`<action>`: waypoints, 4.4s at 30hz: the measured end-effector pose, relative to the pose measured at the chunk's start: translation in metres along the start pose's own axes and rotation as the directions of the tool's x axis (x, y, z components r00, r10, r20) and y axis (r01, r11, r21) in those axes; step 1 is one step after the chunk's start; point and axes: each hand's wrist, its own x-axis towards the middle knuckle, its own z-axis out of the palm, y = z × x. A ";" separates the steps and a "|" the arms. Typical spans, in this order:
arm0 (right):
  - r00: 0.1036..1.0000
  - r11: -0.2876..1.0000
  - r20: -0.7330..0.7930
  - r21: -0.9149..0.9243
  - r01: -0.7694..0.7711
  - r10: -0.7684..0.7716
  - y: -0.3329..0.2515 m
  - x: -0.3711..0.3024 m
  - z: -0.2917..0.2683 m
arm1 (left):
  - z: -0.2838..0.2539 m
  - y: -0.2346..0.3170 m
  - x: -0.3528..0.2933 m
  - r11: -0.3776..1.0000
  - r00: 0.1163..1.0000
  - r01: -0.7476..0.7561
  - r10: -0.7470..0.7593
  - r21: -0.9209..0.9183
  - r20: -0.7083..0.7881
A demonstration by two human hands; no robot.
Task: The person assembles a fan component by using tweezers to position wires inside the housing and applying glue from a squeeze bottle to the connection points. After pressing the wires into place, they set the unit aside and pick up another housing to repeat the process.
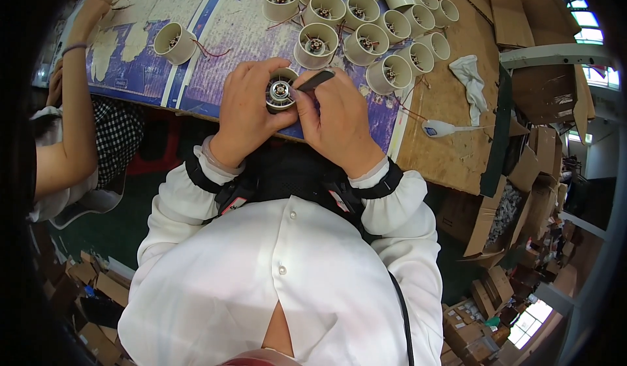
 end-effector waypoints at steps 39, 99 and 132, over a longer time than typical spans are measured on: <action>0.960 0.699 0.003 -0.686 -0.201 0.279 0.029 -0.157 -0.154 | -0.016 -0.014 0.003 0.952 0.992 0.112 -0.091 0.285 -0.086; 0.753 0.734 0.279 0.189 -0.652 0.596 -0.003 -0.072 -0.056 | -0.015 -0.010 -0.007 0.964 0.986 0.121 -0.091 0.235 -0.137; 0.870 0.881 0.178 0.029 -0.472 0.460 -0.014 -0.051 -0.050 | -0.020 -0.009 -0.006 0.974 0.986 0.105 -0.075 0.201 -0.151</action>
